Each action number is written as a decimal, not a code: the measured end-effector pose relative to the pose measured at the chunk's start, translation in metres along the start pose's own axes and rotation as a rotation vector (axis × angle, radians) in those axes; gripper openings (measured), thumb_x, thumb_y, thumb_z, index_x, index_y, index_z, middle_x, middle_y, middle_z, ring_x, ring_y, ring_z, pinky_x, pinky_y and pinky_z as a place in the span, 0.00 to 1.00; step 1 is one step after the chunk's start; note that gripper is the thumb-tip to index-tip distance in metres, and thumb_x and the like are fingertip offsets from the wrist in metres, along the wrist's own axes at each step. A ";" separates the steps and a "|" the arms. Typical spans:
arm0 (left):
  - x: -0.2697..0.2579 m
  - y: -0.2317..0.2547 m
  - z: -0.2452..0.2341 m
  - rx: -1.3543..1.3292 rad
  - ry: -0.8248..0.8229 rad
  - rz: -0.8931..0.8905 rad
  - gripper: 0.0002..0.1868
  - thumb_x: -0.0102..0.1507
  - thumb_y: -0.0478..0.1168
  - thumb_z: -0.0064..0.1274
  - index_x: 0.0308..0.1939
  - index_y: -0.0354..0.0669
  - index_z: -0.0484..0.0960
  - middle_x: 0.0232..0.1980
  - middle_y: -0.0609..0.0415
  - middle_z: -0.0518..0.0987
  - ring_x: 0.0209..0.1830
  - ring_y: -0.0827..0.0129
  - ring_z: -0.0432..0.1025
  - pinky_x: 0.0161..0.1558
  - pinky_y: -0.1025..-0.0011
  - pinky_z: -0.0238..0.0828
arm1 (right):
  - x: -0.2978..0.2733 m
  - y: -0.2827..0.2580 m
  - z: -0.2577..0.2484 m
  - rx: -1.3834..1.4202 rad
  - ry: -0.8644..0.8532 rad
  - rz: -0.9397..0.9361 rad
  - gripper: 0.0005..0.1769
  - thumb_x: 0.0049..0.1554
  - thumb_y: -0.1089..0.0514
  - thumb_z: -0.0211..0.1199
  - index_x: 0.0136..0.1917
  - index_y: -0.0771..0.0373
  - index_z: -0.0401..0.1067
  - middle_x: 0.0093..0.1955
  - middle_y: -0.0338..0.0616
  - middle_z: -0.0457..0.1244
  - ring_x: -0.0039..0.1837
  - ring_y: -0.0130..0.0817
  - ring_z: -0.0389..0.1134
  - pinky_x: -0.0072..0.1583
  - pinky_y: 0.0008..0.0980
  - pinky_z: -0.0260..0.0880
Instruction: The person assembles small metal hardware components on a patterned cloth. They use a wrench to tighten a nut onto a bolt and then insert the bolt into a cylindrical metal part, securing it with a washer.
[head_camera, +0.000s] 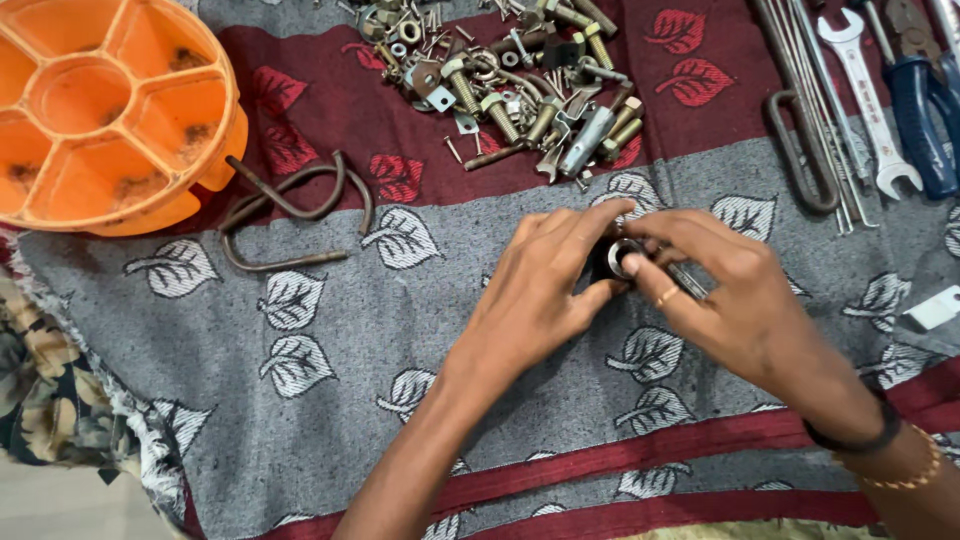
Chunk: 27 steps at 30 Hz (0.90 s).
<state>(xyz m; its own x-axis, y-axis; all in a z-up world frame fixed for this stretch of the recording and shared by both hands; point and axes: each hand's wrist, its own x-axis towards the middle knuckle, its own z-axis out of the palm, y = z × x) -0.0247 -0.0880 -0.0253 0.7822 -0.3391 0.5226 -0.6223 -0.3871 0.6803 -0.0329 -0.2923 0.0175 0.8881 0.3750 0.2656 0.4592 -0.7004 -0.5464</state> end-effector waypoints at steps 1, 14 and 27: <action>0.001 0.000 0.000 0.005 0.004 0.016 0.35 0.57 0.38 0.65 0.68 0.44 0.71 0.57 0.48 0.80 0.59 0.55 0.73 0.64 0.59 0.64 | 0.000 0.000 -0.002 -0.005 -0.009 -0.036 0.23 0.54 0.60 0.69 0.62 0.70 0.73 0.57 0.51 0.68 0.51 0.37 0.73 0.53 0.34 0.74; 0.002 0.001 -0.010 0.118 -0.021 0.081 0.31 0.58 0.43 0.66 0.63 0.39 0.73 0.60 0.49 0.78 0.63 0.57 0.71 0.65 0.60 0.63 | -0.003 0.008 -0.003 -0.038 -0.016 -0.183 0.27 0.51 0.58 0.72 0.62 0.69 0.73 0.61 0.54 0.68 0.60 0.42 0.72 0.59 0.38 0.74; 0.009 0.004 -0.002 0.183 -0.001 0.113 0.38 0.57 0.56 0.67 0.62 0.34 0.74 0.61 0.45 0.76 0.64 0.53 0.69 0.66 0.57 0.60 | 0.070 0.030 -0.015 -0.216 0.088 -0.392 0.23 0.57 0.65 0.67 0.65 0.71 0.70 0.65 0.57 0.65 0.68 0.53 0.65 0.68 0.43 0.67</action>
<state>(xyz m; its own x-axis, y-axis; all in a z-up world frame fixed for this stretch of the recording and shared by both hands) -0.0202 -0.0910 -0.0168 0.7072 -0.3901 0.5896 -0.7009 -0.4958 0.5127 0.0428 -0.2964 0.0320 0.6404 0.5904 0.4913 0.7461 -0.6302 -0.2151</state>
